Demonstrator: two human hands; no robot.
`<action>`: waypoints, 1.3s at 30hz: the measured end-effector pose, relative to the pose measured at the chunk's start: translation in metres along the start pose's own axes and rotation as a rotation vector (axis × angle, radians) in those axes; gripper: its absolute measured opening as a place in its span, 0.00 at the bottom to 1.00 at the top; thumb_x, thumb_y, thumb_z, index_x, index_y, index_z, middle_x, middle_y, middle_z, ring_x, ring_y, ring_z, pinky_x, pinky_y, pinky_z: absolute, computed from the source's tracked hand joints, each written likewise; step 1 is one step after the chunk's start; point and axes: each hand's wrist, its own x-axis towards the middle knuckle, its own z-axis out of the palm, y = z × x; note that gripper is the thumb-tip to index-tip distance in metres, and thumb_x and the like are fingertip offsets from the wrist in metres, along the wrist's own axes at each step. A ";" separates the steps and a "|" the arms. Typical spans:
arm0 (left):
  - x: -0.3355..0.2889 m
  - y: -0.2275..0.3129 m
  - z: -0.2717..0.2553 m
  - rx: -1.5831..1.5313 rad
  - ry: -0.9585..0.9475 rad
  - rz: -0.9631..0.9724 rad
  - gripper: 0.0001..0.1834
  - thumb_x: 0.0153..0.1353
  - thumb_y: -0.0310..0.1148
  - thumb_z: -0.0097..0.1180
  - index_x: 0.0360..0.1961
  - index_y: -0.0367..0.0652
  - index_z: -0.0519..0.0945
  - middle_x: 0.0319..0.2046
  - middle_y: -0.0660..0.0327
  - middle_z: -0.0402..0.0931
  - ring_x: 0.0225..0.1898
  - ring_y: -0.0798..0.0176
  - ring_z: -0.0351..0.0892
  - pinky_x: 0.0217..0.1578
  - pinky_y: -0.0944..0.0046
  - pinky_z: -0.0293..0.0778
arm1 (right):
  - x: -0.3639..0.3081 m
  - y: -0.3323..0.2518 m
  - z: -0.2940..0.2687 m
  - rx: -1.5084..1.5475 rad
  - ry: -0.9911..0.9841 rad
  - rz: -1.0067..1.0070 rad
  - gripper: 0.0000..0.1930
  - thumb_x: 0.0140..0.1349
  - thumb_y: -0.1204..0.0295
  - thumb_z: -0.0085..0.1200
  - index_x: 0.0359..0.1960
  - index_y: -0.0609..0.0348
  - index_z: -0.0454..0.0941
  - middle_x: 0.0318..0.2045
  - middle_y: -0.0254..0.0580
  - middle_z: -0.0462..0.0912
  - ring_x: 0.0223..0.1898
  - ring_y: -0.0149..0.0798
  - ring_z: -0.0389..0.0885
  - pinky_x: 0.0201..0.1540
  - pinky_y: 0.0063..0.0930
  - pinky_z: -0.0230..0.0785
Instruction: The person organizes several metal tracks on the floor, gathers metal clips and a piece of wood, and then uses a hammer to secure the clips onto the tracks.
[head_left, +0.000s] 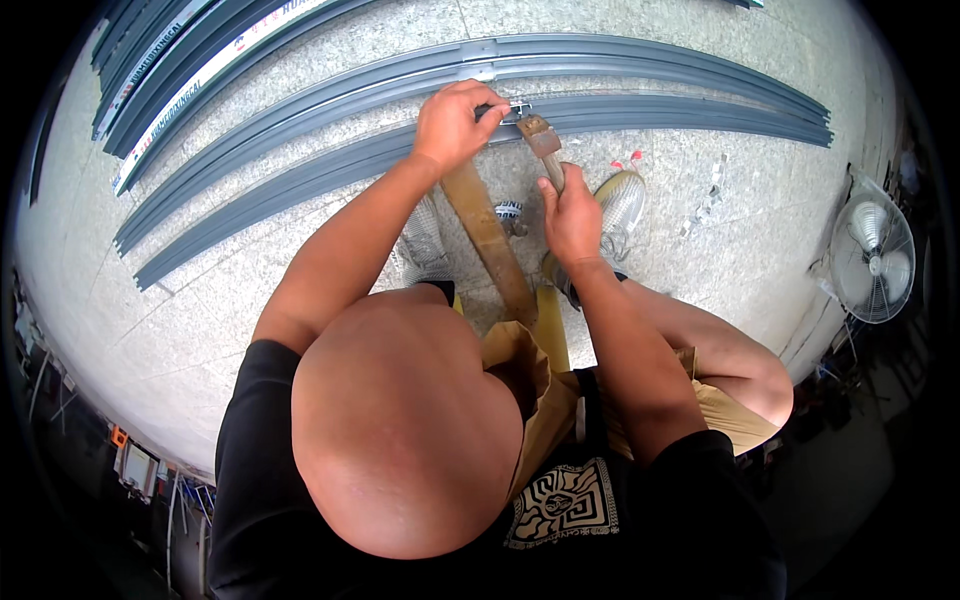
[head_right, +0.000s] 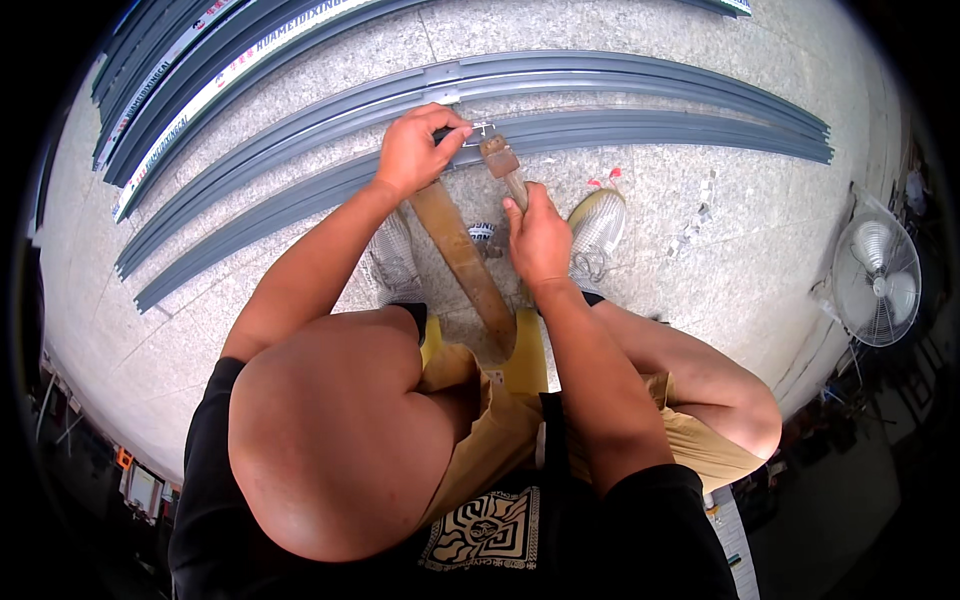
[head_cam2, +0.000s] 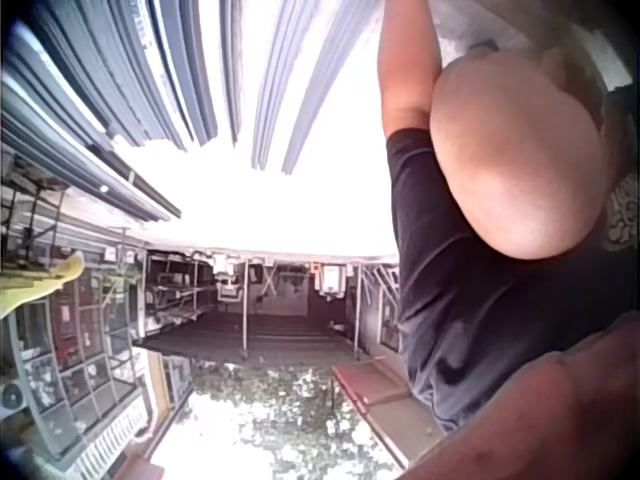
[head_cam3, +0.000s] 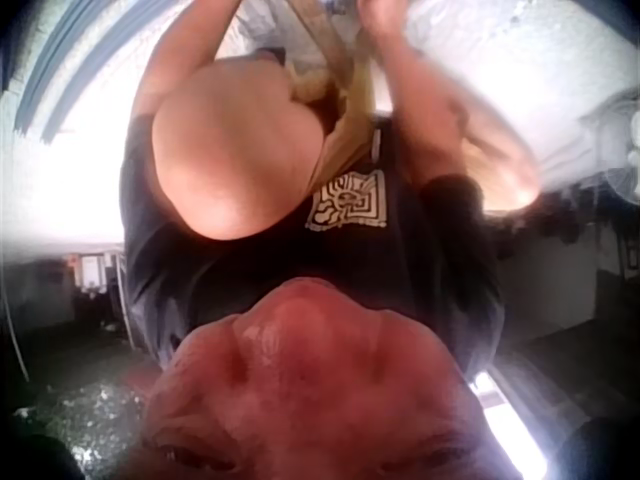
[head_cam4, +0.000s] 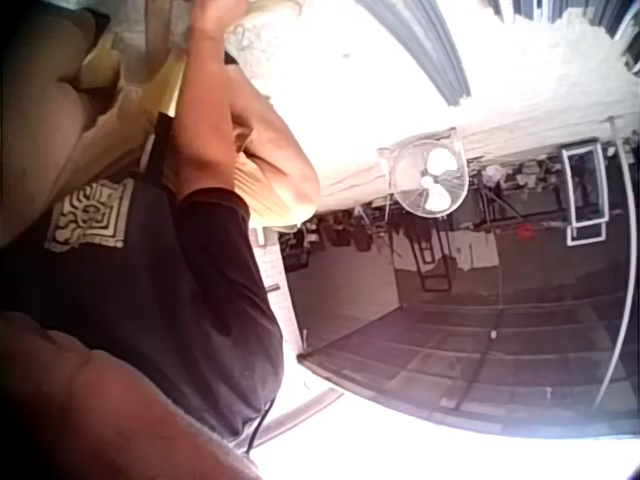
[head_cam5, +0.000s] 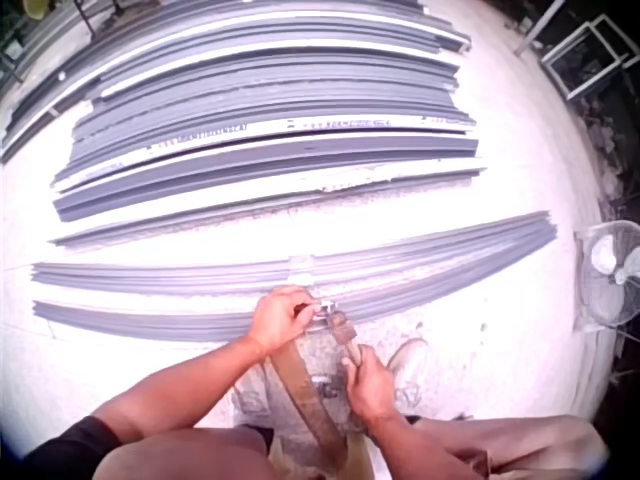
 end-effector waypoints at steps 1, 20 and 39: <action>-0.001 0.001 -0.001 0.032 -0.012 -0.006 0.08 0.66 0.39 0.69 0.38 0.49 0.92 0.40 0.61 0.89 0.44 0.50 0.87 0.46 0.54 0.82 | 0.000 0.000 -0.001 -0.003 -0.020 0.008 0.17 0.76 0.59 0.59 0.57 0.57 0.74 0.42 0.61 0.88 0.43 0.68 0.86 0.44 0.58 0.77; 0.004 0.006 -0.004 -0.016 -0.056 -0.078 0.07 0.65 0.35 0.70 0.39 0.44 0.93 0.38 0.57 0.89 0.38 0.53 0.89 0.42 0.59 0.82 | 0.025 -0.005 -0.011 0.028 0.009 0.018 0.16 0.76 0.59 0.58 0.55 0.56 0.75 0.41 0.63 0.88 0.44 0.70 0.86 0.46 0.59 0.76; 0.001 0.000 -0.011 -0.084 -0.141 -0.052 0.10 0.67 0.38 0.71 0.46 0.49 0.92 0.46 0.62 0.89 0.43 0.58 0.88 0.46 0.61 0.81 | 0.001 0.014 -0.011 0.089 0.102 0.089 0.17 0.77 0.59 0.59 0.56 0.57 0.75 0.33 0.62 0.86 0.36 0.69 0.85 0.39 0.57 0.76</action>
